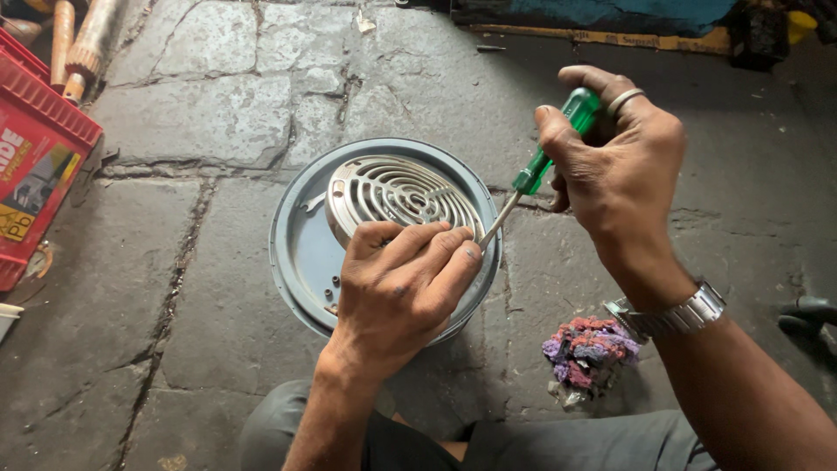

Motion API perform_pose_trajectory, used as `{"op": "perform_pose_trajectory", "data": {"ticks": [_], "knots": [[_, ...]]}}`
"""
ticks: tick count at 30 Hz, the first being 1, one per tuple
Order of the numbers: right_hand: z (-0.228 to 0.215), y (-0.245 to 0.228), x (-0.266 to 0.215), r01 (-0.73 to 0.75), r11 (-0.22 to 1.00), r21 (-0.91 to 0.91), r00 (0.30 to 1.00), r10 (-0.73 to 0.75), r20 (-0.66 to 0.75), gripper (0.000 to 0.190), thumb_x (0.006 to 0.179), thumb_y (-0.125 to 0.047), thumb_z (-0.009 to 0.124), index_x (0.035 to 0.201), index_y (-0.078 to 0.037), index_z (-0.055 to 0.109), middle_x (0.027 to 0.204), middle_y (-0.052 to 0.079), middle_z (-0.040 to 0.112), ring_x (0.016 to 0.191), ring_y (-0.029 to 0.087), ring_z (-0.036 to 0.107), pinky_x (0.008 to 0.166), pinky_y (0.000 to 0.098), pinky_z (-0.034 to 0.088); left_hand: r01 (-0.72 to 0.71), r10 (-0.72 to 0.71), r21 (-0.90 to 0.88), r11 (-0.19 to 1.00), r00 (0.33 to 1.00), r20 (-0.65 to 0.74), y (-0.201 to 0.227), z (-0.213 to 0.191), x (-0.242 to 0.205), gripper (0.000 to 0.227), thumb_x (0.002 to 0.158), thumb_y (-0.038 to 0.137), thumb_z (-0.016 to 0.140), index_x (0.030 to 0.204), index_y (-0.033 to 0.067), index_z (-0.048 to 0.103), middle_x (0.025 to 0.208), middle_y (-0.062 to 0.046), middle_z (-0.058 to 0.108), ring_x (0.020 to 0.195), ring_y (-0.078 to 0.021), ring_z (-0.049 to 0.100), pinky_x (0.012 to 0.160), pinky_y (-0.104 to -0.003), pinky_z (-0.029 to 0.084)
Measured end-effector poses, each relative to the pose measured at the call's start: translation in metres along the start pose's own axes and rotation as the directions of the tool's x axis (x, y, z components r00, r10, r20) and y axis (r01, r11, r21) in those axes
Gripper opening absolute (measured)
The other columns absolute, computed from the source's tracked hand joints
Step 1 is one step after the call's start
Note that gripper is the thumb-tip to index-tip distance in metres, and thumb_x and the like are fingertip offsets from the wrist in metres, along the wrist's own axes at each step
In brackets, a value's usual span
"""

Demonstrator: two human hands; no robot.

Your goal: The person sits on the floor and assembles a circular metal mechanical part. They use a green-handled screwdriver to tighten screws and a wrench to secure bolts, repeatedly flipping the part over to access different sides.

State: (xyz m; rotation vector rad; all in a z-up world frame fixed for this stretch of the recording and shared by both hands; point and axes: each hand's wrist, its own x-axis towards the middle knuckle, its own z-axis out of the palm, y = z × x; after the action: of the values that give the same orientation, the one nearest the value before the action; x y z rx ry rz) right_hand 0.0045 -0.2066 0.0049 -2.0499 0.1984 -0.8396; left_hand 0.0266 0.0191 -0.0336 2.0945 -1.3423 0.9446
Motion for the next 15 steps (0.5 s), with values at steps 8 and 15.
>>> {"op": "perform_pose_trajectory", "data": {"ticks": [8,15], "knots": [[-0.008,-0.03,-0.006,0.307,0.925,-0.225,0.951,-0.308,0.029,0.041,0.099,-0.013,0.079,0.132,0.005,0.064,0.099,0.014,0.073,0.082,0.016,0.072,0.066,0.0265,0.061,0.002,-0.002,-0.013,1.0,1.0,-0.002,0.0,0.001,-0.002,0.005,0.097,0.014,0.072,0.102,0.0129,0.073,0.11,0.002,0.077,0.108,-0.0128,0.07,0.092,-0.033,0.043],[-0.031,-0.074,-0.002,0.172,0.985,-0.008,0.96,-0.166,0.227,0.045,0.09,-0.007,0.07,0.134,-0.002,0.061,0.11,0.011,0.074,0.097,0.015,0.075,0.084,0.0269,0.064,-0.007,0.007,-0.047,0.999,1.0,0.002,0.0,-0.008,0.004,0.015,0.09,0.013,0.068,0.104,0.0098,0.072,0.111,0.0,0.075,0.109,-0.0153,0.07,0.092,-0.035,0.044]]}}
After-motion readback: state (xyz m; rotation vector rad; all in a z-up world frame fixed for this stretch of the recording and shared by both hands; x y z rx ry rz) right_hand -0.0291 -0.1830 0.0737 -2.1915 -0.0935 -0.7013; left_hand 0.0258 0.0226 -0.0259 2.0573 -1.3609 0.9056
